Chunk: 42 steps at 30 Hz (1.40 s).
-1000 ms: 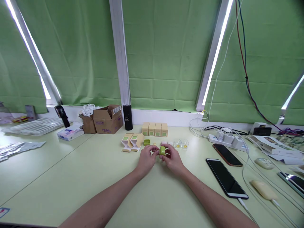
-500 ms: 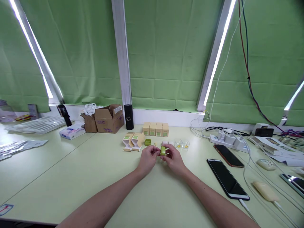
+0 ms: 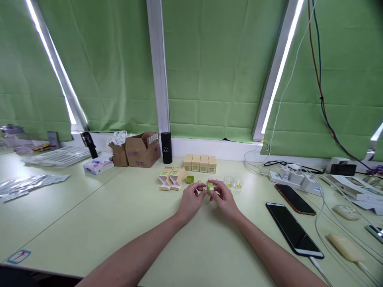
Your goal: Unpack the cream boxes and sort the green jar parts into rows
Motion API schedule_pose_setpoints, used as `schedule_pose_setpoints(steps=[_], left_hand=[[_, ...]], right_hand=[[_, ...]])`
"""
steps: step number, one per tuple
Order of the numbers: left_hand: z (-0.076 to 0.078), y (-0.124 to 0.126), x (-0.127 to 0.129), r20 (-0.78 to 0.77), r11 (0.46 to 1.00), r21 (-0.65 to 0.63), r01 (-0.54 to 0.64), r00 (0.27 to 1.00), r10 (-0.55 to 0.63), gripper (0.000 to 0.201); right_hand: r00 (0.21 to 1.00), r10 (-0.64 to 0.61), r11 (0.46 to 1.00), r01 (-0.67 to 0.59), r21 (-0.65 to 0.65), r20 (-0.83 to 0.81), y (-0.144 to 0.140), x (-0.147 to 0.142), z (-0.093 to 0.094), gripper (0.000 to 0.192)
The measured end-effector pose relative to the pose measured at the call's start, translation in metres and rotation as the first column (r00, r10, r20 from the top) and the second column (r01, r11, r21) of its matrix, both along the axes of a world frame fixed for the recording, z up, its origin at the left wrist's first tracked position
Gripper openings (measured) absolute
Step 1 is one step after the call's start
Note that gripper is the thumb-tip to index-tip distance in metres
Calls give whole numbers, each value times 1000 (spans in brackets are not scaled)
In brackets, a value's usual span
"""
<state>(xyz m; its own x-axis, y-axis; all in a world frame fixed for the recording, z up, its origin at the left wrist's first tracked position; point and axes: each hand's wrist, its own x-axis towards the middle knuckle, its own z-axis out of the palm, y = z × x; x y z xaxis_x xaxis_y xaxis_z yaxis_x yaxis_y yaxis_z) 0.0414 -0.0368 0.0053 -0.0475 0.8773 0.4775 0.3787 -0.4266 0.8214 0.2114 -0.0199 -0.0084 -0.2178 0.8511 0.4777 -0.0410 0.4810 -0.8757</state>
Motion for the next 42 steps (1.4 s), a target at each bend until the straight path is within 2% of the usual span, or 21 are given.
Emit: schedule_pose_setpoints(steps=[6,12,18,23,26,35,42], left_hand=[[1,-2,-4,-62,999,19,-39,997,40,30],[1,-2,-5,-61,998,53,-29,998,33,34],[1,-1,-2,-51,1000,20,-6,999,7,49],[1,-1,-1,-57,999,42,10,998,-8,47],[1,-1,-2,-68,998,57,20,998,-16,47],[2,-2,-3,-155,988,152,41,988,-18,40],[3,-7,-3,-306,939,335,76,952,32,44]], right_hand=[[990,-137,985,132,112,39,4,5,0,45],[945,-301,935,265,236,130,5,7,-2,50],[914,-320,873,181,453,251,0,9,1,48],[893,-322,806,85,586,314,-2,11,3,54],[882,-333,781,61,621,332,-1,12,3,56],[870,-370,757,79,649,326,-5,13,8,46],[789,-553,629,185,755,267,-9,12,16,30]])
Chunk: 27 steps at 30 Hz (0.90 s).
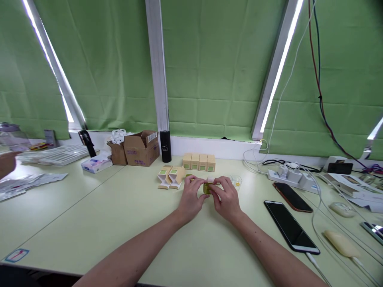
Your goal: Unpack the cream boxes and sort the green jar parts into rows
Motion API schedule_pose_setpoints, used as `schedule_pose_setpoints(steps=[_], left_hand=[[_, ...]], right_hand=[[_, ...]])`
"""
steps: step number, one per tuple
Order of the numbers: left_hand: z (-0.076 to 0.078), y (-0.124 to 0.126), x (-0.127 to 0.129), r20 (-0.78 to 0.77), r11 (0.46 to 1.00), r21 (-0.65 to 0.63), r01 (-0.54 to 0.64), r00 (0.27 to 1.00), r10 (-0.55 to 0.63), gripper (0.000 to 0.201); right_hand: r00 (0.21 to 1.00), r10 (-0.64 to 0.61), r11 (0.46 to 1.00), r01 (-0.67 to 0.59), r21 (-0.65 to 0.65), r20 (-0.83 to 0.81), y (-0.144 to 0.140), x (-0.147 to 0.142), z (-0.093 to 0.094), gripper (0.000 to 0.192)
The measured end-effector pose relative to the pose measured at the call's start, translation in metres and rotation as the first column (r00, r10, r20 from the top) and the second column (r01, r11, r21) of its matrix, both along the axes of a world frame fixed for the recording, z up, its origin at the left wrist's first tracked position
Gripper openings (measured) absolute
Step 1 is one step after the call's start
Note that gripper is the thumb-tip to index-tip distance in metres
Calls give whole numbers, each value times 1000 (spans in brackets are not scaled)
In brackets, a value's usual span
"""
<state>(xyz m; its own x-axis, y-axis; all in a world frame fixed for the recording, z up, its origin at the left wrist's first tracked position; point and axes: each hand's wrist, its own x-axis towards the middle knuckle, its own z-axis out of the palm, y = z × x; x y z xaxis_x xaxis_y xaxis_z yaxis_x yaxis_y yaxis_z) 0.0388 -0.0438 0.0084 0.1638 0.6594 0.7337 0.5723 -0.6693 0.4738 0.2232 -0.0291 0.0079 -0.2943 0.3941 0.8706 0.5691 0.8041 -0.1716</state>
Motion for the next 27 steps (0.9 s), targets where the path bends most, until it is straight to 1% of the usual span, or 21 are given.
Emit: schedule_pose_setpoints(steps=[4,8,18,27], left_hand=[[2,-4,1,-70,996,90,-8,997,15,44],[4,-5,1,-96,990,138,-28,995,41,41],[2,-7,2,-141,986,163,-24,989,47,39],[1,-5,2,-134,985,159,-68,987,90,43]], right_hand=[[998,-56,998,55,35,24,-1,0,-1,28],[997,-72,997,71,40,36,-2,-1,0,27],[994,-93,993,89,71,51,1,-3,0,21],[989,-115,990,106,98,91,0,-4,2,22]])
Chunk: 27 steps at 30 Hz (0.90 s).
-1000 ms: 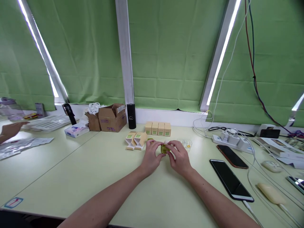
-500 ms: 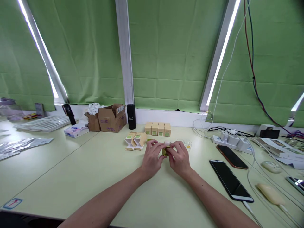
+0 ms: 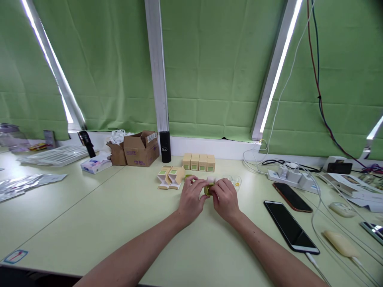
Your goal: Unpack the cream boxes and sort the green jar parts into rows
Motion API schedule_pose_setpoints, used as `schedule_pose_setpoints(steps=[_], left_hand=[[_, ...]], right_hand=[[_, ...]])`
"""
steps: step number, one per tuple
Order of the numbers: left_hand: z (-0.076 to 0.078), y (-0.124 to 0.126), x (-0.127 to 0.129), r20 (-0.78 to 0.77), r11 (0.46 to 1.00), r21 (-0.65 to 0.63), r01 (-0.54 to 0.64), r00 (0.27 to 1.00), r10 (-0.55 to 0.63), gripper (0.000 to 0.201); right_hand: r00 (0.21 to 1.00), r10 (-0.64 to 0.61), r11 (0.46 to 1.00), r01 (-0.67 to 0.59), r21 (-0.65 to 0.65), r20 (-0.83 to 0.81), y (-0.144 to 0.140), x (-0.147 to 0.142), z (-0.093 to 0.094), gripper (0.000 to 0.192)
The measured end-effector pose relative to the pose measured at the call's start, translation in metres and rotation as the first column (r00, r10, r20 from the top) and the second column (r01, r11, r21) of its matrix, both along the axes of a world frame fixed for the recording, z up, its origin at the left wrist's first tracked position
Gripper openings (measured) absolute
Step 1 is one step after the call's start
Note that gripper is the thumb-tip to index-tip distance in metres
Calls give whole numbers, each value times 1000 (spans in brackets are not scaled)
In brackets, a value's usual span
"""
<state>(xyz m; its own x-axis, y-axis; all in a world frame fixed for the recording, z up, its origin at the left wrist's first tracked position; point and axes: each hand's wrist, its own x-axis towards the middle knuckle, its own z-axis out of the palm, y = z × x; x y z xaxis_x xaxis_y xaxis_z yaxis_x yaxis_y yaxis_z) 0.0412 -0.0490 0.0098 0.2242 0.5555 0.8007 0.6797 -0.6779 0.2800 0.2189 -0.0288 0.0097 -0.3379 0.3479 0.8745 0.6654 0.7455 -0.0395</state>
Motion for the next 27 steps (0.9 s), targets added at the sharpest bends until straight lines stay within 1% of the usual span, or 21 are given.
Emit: schedule_pose_setpoints(steps=[12,27], left_hand=[[1,2,0,-12,999,24,-31,999,31,46],[2,3,-1,2,998,14,-58,998,58,45]], right_hand=[[1000,28,999,-28,27,-5,1,-1,-1,19],[1000,16,999,-16,38,10,2,-2,-3,19]])
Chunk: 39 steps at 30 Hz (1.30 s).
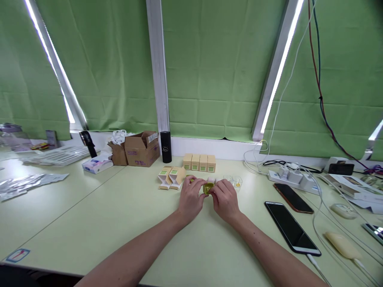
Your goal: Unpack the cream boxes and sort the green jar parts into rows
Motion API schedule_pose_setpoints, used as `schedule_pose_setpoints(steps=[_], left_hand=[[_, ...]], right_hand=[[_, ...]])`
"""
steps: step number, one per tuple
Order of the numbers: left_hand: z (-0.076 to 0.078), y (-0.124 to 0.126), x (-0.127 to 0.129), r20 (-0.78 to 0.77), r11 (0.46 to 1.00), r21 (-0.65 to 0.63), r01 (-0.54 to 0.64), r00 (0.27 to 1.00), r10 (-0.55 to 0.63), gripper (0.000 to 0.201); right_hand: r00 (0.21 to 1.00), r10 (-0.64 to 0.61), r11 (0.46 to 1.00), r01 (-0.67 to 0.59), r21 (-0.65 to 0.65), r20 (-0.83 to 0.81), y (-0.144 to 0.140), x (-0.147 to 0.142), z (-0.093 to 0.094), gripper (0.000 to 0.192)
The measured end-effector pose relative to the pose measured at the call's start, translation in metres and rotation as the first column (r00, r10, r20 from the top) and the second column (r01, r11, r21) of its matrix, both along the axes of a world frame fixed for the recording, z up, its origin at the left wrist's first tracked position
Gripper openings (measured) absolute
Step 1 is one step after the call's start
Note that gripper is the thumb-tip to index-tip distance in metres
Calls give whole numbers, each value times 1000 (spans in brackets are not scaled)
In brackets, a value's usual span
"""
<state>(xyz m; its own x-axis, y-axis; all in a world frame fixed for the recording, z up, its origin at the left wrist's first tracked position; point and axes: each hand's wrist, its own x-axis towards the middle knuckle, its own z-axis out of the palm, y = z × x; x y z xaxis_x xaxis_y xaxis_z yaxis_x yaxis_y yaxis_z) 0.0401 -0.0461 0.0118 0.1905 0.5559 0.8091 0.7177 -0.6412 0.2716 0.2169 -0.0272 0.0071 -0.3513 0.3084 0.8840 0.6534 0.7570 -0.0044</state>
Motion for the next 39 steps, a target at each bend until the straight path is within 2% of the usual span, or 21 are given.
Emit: schedule_pose_setpoints(steps=[7,15,21,25,30,36,39], left_hand=[[-1,2,-1,17,1000,-20,-21,1000,21,46],[-6,17,-13,155,980,-153,-126,976,150,45],[-4,18,-14,222,967,-211,-139,957,186,46],[-2,22,-18,341,948,-274,-165,905,256,46],[-2,27,-24,472,943,-306,-130,840,269,43],[-3,30,-26,513,957,-268,-114,824,242,25],[-3,30,-25,527,955,-276,-103,815,241,18]], right_hand=[[1000,-4,1000,4,5,3,-1,0,-1,18],[997,35,999,-34,12,-67,-5,0,5,17],[992,-10,998,1,-67,-128,6,11,2,15],[985,-80,984,54,-171,-150,23,11,1,15],[986,-157,952,134,-276,-62,52,-4,-2,17],[959,-270,902,284,-325,86,77,-32,-8,19],[946,-288,890,321,-325,147,82,-41,-13,20]])
